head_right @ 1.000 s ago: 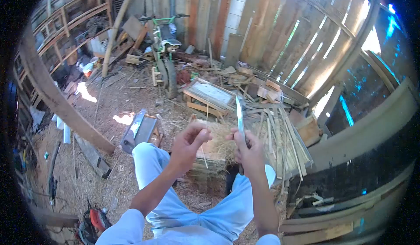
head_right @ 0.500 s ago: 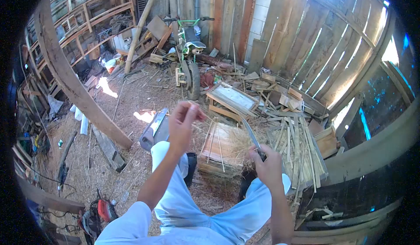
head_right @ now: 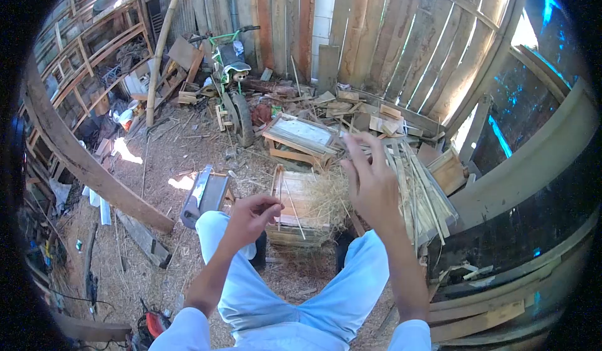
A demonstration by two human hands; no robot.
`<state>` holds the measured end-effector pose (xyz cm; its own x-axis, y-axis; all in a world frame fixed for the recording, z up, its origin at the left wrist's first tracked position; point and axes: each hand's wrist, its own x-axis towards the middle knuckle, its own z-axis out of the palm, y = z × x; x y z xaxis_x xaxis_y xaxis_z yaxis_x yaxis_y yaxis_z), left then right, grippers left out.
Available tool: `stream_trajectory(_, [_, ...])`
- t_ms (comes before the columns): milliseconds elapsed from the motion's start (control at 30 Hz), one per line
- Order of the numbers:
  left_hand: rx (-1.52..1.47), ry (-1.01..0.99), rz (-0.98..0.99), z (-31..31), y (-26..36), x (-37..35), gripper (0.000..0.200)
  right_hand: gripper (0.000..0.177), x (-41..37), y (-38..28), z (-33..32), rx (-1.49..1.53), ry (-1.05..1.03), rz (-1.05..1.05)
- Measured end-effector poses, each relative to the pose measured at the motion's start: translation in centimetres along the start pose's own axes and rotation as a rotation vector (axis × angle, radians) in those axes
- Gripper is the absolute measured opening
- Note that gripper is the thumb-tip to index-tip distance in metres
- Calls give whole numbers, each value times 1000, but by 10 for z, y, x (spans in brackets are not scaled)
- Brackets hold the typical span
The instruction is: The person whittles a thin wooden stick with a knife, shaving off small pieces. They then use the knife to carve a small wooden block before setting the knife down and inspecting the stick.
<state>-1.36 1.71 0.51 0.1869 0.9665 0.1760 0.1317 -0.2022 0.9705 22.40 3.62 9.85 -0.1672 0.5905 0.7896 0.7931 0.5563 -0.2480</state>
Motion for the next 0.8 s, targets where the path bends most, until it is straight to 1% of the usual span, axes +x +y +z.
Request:
stream_trajectory(33, [-64,23,-18,5,-1,1,16,36,-6,-1,5,-9,10,-43])
stream_trajectory(67, [-68,29,-19,8,-1,2,16,36,-13,-3,7,-7,5,-48])
stream_trajectory(133, [-193,31,-27,13,1,4,15,35,-28,-10,12,379,-174,221])
stream_trajectory(167, [-195,32,-31,14,5,4,15,36,-34,-14,15,475,-243,295])
stream_trajectory(200, [-202,20,-45,15,11,3,15,36,-38,-18,16,474,-244,300])
stream_trajectory(267, [-207,-4,-59,19,18,2,14,39,-45,-24,15,1153,-520,765])
stream_trajectory(300, [-224,-6,-42,22,18,1,14,43,-50,-24,20,1340,-567,785])
stream_trajectory(333, [-241,-8,-24,25,20,0,14,43,-52,-23,20,1337,-554,793])
stream_trajectory(400, [-266,-43,-20,31,26,-5,13,45,-49,-27,17,1394,-788,806])
stream_trajectory(467, [-289,-66,-16,32,32,-9,13,45,-43,-30,11,1410,-800,832])
stream_trajectory(533, [-229,-76,-23,31,35,-13,12,41,-38,-21,2,1447,-785,910])
stream_trajectory(567, [-231,-75,-23,31,36,-14,12,38,-38,-15,1,1435,-742,896])
stream_trajectory(700, [-274,-119,-59,33,40,-17,13,36,-39,-15,-7,1478,-694,894])
stream_trajectory(767, [-296,-129,-59,34,45,-17,14,33,-40,-20,-13,1357,-883,907])
stream_trajectory(800, [-327,-145,-25,34,49,-18,15,33,-40,-22,-13,1356,-882,911])
